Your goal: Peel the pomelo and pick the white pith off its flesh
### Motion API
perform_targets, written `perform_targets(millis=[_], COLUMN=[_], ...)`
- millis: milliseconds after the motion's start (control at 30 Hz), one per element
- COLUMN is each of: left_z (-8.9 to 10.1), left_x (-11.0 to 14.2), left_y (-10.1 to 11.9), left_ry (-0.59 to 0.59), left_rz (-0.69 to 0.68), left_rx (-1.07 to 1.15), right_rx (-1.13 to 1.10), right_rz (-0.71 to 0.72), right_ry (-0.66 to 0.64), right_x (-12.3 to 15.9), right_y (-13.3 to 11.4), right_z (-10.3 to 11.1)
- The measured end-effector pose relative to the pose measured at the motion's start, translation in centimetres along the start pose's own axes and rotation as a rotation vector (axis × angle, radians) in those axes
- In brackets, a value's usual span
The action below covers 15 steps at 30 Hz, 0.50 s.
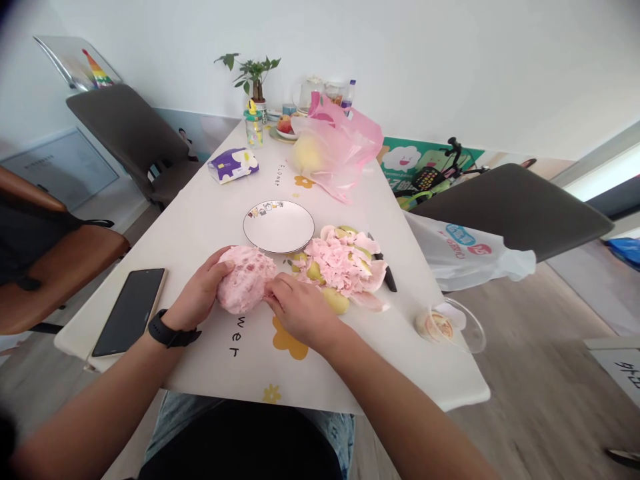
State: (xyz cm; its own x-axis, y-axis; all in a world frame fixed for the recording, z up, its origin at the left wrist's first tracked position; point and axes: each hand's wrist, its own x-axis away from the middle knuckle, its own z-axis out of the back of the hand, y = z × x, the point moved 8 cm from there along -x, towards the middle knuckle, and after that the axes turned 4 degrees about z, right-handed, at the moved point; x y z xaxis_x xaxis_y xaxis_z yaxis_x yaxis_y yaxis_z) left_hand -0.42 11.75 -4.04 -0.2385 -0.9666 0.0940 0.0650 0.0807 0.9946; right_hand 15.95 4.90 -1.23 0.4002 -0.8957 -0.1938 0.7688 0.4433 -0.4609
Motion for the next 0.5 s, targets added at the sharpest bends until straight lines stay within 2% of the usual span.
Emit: perform_targets(millis=[133,267,333,367,500], left_z=[0.0,0.0,0.0,0.1,0.2], left_x=[-0.1,0.0,0.0,0.0,-0.1], left_y=[0.0,0.0,-0.1,-0.2,-0.2], left_ry=[-0.003,-0.014,-0.014,-0.01,0.006], left_rz=[-0.009,-0.017,-0.009,-0.004,0.027], left_rx=[-0.004,0.008,0.027,0.035,0.029], right_rx=[0.087,0.135,0.116,0.095,0.079], right_rz=[0.026,0.021,0.003,-0.015,-0.091], right_ry=[-0.051,-0.197,-0.202,-0.162,0.121], right_x=[0.7,2.1,2.6,2.7,2.5], right_y=[-0.1,0.2,0.7,1.2,4.1], right_z=[-1.2,-1.9,-0.8,0.3,5.5])
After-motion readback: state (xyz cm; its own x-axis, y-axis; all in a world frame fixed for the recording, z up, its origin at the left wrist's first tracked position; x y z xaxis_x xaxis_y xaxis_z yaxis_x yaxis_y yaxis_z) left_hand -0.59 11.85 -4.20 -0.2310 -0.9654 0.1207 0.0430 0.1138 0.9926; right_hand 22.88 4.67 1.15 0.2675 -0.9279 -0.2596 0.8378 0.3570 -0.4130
